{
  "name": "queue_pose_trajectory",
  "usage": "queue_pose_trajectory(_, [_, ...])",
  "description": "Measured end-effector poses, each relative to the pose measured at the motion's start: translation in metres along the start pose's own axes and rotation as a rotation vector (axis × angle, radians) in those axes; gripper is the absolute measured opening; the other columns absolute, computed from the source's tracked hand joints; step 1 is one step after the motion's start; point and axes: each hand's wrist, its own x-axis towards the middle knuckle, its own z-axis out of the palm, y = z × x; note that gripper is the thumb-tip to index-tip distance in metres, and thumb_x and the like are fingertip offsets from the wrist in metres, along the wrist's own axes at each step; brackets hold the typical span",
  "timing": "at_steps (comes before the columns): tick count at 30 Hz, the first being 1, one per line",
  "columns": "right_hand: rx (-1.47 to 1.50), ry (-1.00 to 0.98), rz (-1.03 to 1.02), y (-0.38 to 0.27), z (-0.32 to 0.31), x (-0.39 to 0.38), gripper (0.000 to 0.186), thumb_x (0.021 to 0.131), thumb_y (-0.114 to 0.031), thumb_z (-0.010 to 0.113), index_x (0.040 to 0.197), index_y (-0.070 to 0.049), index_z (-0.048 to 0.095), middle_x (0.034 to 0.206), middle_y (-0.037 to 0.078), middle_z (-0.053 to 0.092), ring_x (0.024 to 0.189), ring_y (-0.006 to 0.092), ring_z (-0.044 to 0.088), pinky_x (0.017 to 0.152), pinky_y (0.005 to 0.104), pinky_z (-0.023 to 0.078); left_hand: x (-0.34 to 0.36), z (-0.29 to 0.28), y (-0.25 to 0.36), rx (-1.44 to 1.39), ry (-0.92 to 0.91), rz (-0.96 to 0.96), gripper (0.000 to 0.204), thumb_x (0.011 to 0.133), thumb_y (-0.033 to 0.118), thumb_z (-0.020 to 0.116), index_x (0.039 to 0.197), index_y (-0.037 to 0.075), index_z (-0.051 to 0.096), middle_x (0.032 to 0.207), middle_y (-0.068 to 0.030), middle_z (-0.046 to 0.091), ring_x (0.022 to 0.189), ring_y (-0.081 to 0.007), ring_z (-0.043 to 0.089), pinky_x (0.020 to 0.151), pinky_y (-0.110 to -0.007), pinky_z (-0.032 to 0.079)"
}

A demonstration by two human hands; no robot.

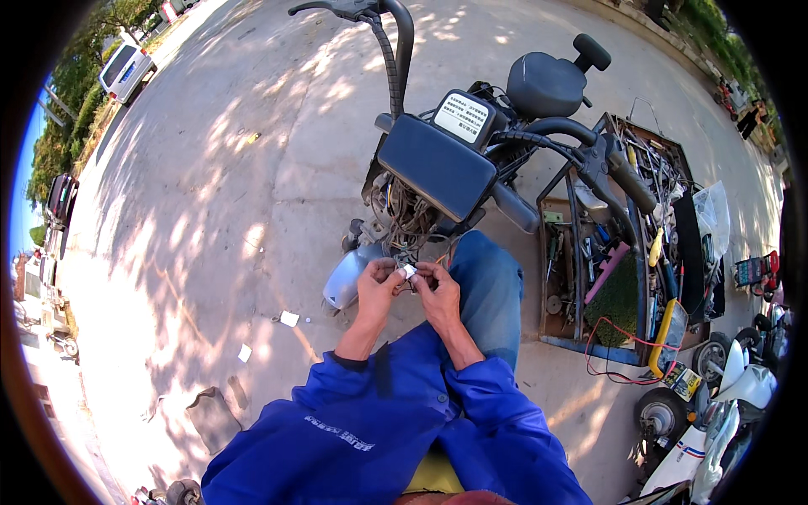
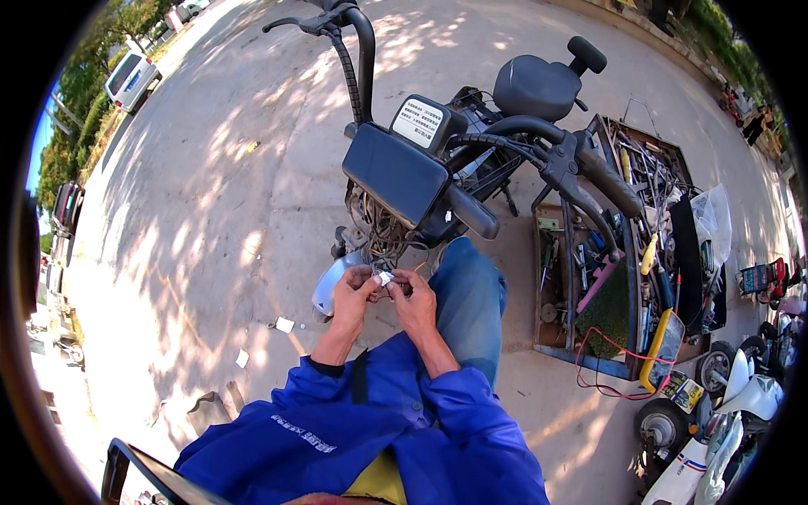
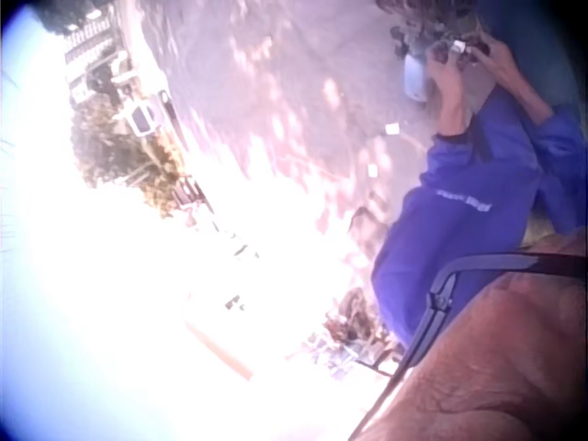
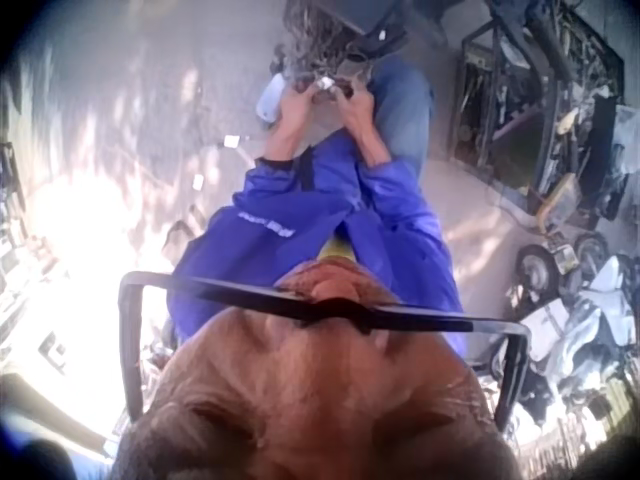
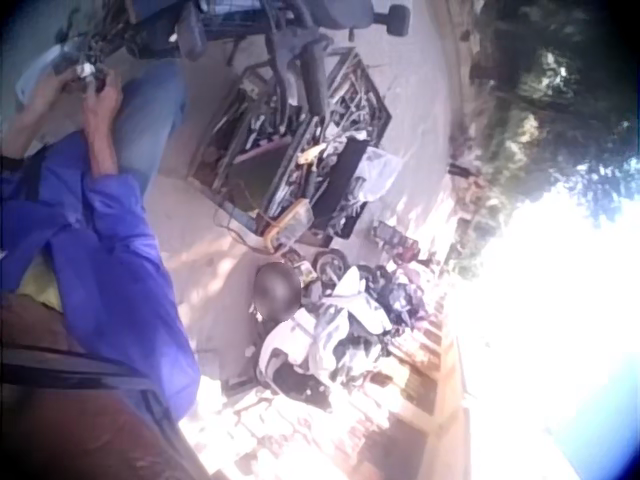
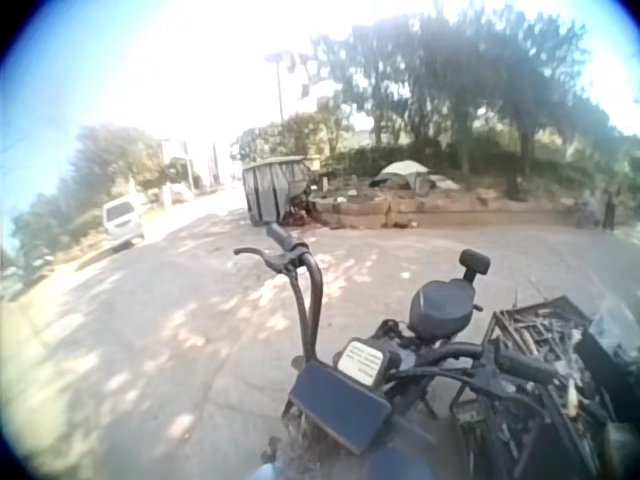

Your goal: The person repairs the electrical system of a scooter by hand, manipulating wires and connectors near the handlebars. They use a yellow multimeter to test the electrical connections and a screwdriver to adjust components within the wiring harness.

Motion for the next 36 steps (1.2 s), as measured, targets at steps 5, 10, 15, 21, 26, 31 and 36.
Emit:
queue_pose_trajectory(5, [-0.006,0.074,-0.041,0.003,-0.011,0.0,0.027,0.094,-0.002,0.073,0.12,0.003,0.07,0.103,0.008,0.075,0.083,0.0104,0.068,0.074,0.0255,0.057,0.004,0.011,-0.001,0.012,-0.067,0.013,0.03,0.094,0.008,0.075,0.118,-0.003,0.062,0.094,-0.0066,0.07,0.073,-0.0103,0.062,0.064,-0.025,0.049])
queue_pose_trajectory(10, [-0.099,0.002,-0.145,-0.004,-0.004,-0.002,0.029,0.092,-0.009,0.074,0.119,-0.001,0.07,0.102,0.016,0.074,0.098,0.0302,0.074,0.089,0.0392,0.057,0.013,-0.011,-0.017,0.0,0.013,0.032,0.033,0.096,0.008,0.07,0.124,-0.005,0.058,0.093,-0.0095,0.068,0.067,-0.0139,0.064,0.054,-0.027,0.049])
queue_pose_trajectory(15, [-0.097,0.027,-0.112,-0.011,-0.012,-0.004,0.028,0.091,-0.008,0.074,0.118,-0.003,0.071,0.103,0.014,0.073,0.098,0.0286,0.074,0.09,0.0393,0.056,0.016,-0.005,-0.016,0.008,-0.062,0.021,0.034,0.096,0.005,0.07,0.126,-0.005,0.057,0.098,-0.0104,0.068,0.071,-0.0138,0.064,0.057,-0.026,0.049])
queue_pose_trajectory(21, [-0.143,0.043,-0.167,-0.008,-0.008,-0.006,0.028,0.09,-0.011,0.075,0.117,-0.005,0.071,0.101,0.013,0.072,0.096,0.0297,0.073,0.088,0.0401,0.055,0.006,-0.002,-0.011,0.066,-0.079,0.038,0.041,0.096,0.006,0.071,0.131,-0.003,0.054,0.1,-0.0094,0.068,0.073,-0.0136,0.063,0.058,-0.026,0.05])
queue_pose_trajectory(26, [-0.135,0.024,-0.147,-0.011,-0.009,-0.006,0.028,0.09,-0.012,0.075,0.117,-0.004,0.07,0.103,0.014,0.071,0.097,0.0304,0.073,0.088,0.0407,0.055,0.007,-0.002,-0.014,0.115,-0.077,0.106,0.041,0.095,0.006,0.071,0.131,-0.003,0.053,0.1,-0.0088,0.068,0.074,-0.013,0.063,0.06,-0.027,0.05])
queue_pose_trajectory(31, [-0.138,0.011,-0.159,-0.005,-0.011,-0.003,0.029,0.091,-0.013,0.074,0.118,-0.003,0.07,0.103,0.015,0.071,0.097,0.0311,0.071,0.088,0.0419,0.055,0.009,-0.001,-0.015,0.174,-0.076,0.122,0.041,0.096,0.006,0.071,0.131,-0.003,0.052,0.1,-0.0077,0.068,0.074,-0.0121,0.062,0.061,-0.026,0.05])
queue_pose_trajectory(36, [-0.142,0.044,-0.154,0.007,0.0,0.001,0.027,0.092,-0.015,0.07,0.116,-0.003,0.07,0.104,0.017,0.071,0.102,0.0358,0.068,0.089,0.0454,0.054,0.01,-0.008,-0.012,0.222,-0.101,0.105,0.041,0.099,0.002,0.064,0.136,-0.002,0.048,0.114,-0.0143,0.065,0.086,-0.0161,0.066,0.066,-0.028,0.054])
